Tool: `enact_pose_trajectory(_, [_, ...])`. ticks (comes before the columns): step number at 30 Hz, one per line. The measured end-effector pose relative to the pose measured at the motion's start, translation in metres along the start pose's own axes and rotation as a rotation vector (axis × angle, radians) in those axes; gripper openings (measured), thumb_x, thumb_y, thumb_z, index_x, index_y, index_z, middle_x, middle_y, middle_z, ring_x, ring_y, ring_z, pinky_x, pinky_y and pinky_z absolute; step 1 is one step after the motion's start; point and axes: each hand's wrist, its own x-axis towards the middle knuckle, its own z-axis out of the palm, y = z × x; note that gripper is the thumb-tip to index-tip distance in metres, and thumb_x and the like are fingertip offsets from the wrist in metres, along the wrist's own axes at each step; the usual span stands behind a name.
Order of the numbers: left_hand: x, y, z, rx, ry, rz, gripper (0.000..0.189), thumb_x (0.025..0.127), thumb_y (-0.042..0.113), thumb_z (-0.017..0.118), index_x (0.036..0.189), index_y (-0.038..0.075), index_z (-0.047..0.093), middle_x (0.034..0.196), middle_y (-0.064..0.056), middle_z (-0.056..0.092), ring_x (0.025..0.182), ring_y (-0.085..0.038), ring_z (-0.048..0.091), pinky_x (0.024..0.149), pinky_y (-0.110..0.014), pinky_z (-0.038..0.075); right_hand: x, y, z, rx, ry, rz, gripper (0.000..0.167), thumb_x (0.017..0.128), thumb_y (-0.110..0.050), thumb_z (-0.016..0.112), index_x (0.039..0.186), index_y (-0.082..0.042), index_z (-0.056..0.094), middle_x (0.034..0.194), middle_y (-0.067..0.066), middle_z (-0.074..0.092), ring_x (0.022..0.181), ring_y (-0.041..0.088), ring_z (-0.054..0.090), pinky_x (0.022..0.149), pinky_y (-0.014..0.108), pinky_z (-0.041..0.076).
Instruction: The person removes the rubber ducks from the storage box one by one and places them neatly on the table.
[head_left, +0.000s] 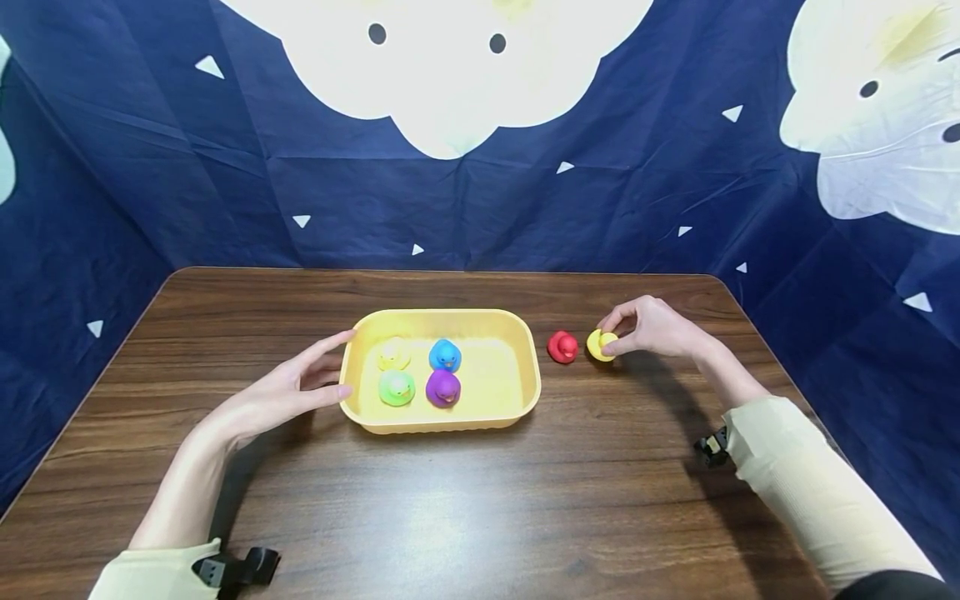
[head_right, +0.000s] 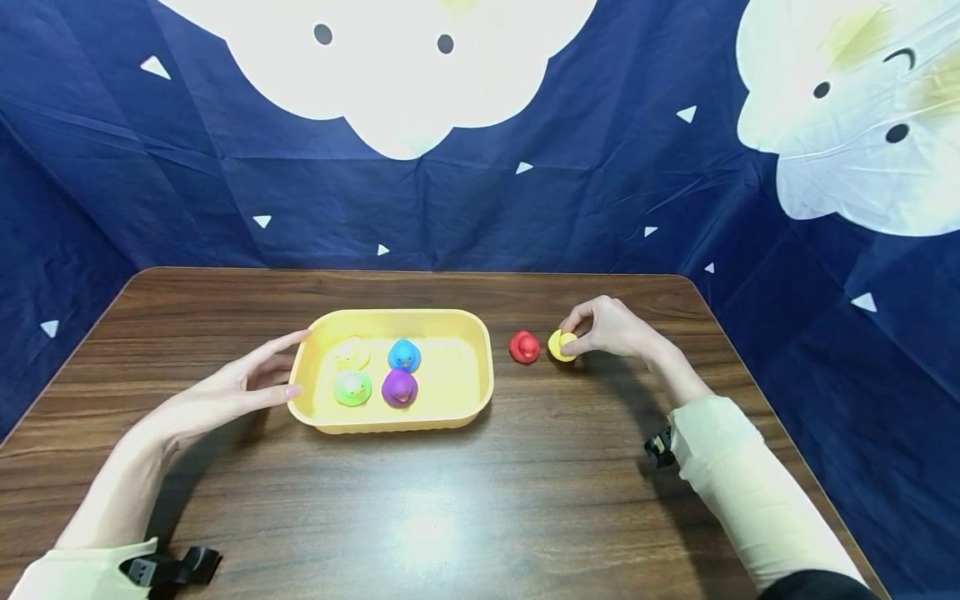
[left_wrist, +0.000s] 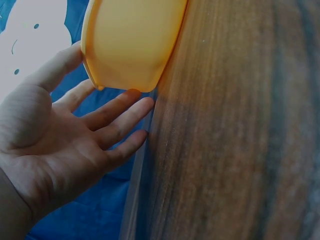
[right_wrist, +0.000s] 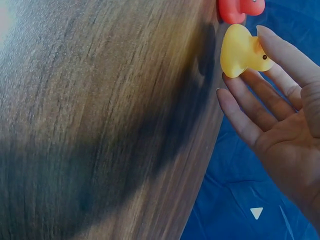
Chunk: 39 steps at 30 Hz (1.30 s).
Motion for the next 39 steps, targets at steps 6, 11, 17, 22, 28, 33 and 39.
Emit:
enact_pose_trajectory(6, [0.0002,0.0003,0.0,0.002,0.001,-0.002,0.08,0.102,0.032,0.065,0.166,0.028,0.017,0.16,-0.021,0.042,0.146,-0.04,0.044,0.097,-0.018,0.046,0.002,0.0002,0.0013,-0.011,-0.009,0.005,0.025,0.078,-0.019,0.091,0.095,-0.007,0.078,0.117,0.014,0.077,0.102,0.022,0.076,0.078,0.016,0.055])
enact_pose_trajectory(11, [0.0002,-0.0005,-0.0004,0.014,0.002,-0.003,0.079,0.102,0.033,0.064,0.166,0.03,0.017,0.16,-0.02,0.042,0.146,-0.039,0.044,0.104,-0.031,0.047,0.0031,-0.0008,0.0027,-0.026,-0.013,0.003,0.025,0.078,-0.019,0.091,0.096,-0.007,0.077,0.118,0.015,0.077,0.103,0.024,0.076,0.078,0.014,0.054])
enact_pose_trajectory(17, [-0.0002,-0.0015,-0.0007,0.023,0.007,-0.008,0.079,0.102,0.034,0.064,0.166,0.03,0.017,0.16,-0.019,0.042,0.146,-0.039,0.044,0.107,-0.041,0.046,0.0055,0.0014,0.0058,-0.039,-0.017,0.003,0.025,0.077,-0.018,0.091,0.094,-0.007,0.077,0.117,0.014,0.077,0.103,0.023,0.076,0.078,0.014,0.052])
enact_pose_trajectory(22, [0.0003,-0.0016,0.0001,0.012,0.006,-0.008,0.079,0.102,0.034,0.064,0.166,0.03,0.016,0.161,-0.02,0.041,0.147,-0.039,0.043,0.112,-0.055,0.041,0.0074,0.0045,0.0069,-0.052,-0.014,0.009,0.023,0.077,-0.016,0.09,0.094,-0.009,0.077,0.117,0.012,0.077,0.104,0.021,0.076,0.079,0.014,0.053])
enact_pose_trajectory(28, [0.0012,-0.0009,0.0006,0.021,0.009,-0.011,0.079,0.102,0.034,0.064,0.166,0.029,0.017,0.161,-0.02,0.041,0.147,-0.039,0.044,0.111,-0.05,0.043,0.0063,0.0063,0.0066,-0.047,-0.019,0.009,0.023,0.078,-0.017,0.09,0.095,-0.009,0.077,0.12,0.012,0.077,0.107,0.023,0.075,0.081,0.014,0.053])
enact_pose_trajectory(33, [0.0012,-0.0002,0.0008,0.016,0.008,-0.013,0.08,0.102,0.034,0.064,0.166,0.029,0.016,0.162,-0.02,0.039,0.147,-0.04,0.043,0.112,-0.055,0.041,0.0057,0.0068,0.0072,-0.046,-0.019,0.007,0.023,0.078,-0.017,0.09,0.096,-0.009,0.077,0.12,0.013,0.076,0.108,0.024,0.075,0.081,0.014,0.052])
enact_pose_trajectory(39, [0.0014,-0.0003,0.0014,0.018,0.007,-0.01,0.08,0.103,0.034,0.064,0.166,0.028,0.015,0.162,-0.021,0.039,0.147,-0.041,0.042,0.112,-0.057,0.041,0.005,0.0065,0.0076,-0.043,-0.007,0.018,0.028,0.077,-0.018,0.091,0.1,-0.01,0.077,0.12,0.012,0.076,0.108,0.023,0.074,0.081,0.014,0.052])
